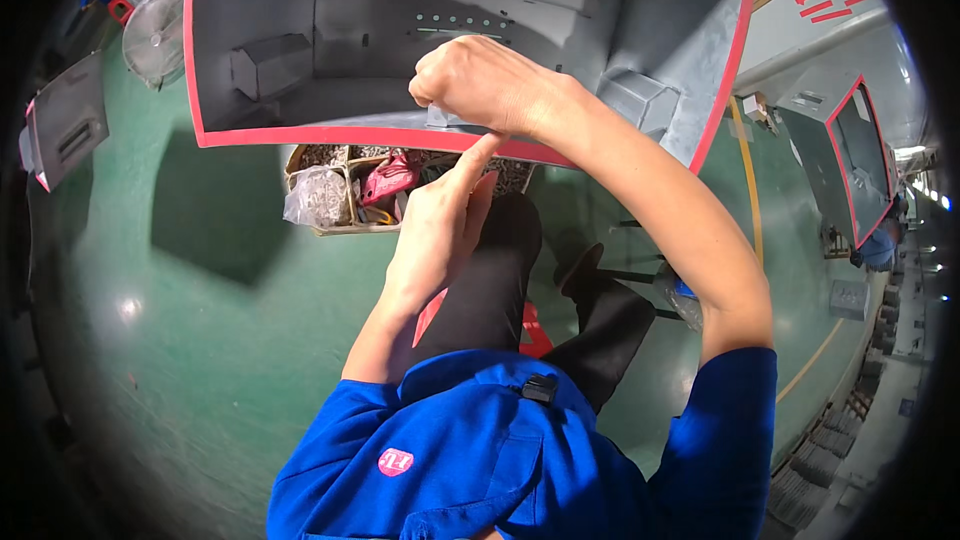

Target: Assembling small metal enclosures by inserting small metal components and fasteners.

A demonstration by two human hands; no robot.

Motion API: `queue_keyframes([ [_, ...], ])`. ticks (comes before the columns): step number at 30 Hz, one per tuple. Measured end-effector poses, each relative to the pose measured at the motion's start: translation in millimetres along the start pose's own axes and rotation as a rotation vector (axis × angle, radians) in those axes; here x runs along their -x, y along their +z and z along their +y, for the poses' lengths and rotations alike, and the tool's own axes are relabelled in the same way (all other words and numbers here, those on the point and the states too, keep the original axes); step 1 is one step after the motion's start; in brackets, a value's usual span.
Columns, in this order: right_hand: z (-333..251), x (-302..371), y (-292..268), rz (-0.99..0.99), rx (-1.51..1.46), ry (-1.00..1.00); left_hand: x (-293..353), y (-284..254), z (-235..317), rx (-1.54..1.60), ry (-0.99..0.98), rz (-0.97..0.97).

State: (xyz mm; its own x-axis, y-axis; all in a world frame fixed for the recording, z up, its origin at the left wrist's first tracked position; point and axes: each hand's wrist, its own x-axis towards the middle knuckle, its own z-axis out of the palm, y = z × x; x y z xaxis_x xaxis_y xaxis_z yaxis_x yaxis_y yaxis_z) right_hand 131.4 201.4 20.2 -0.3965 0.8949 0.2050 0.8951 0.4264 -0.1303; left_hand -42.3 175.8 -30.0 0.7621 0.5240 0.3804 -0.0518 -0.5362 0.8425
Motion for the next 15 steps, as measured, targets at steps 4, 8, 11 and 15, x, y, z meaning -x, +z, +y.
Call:
queue_keyframes([
  [4, -12, -1, -6, 0.019, 0.081, -0.091, 10, -2, 9, -0.028, 0.003, 0.052],
  [8, -25, -7, -14, 0.078, 0.136, -0.211, 16, -7, 24, -0.032, -0.004, 0.087],
  [11, -33, -17, -20, 0.011, 0.263, -0.312, 20, -11, 32, -0.079, -0.047, 0.121],
  [15, -49, -31, -21, -0.099, 0.376, -0.315, 25, -15, 39, -0.129, -0.091, 0.175],
])
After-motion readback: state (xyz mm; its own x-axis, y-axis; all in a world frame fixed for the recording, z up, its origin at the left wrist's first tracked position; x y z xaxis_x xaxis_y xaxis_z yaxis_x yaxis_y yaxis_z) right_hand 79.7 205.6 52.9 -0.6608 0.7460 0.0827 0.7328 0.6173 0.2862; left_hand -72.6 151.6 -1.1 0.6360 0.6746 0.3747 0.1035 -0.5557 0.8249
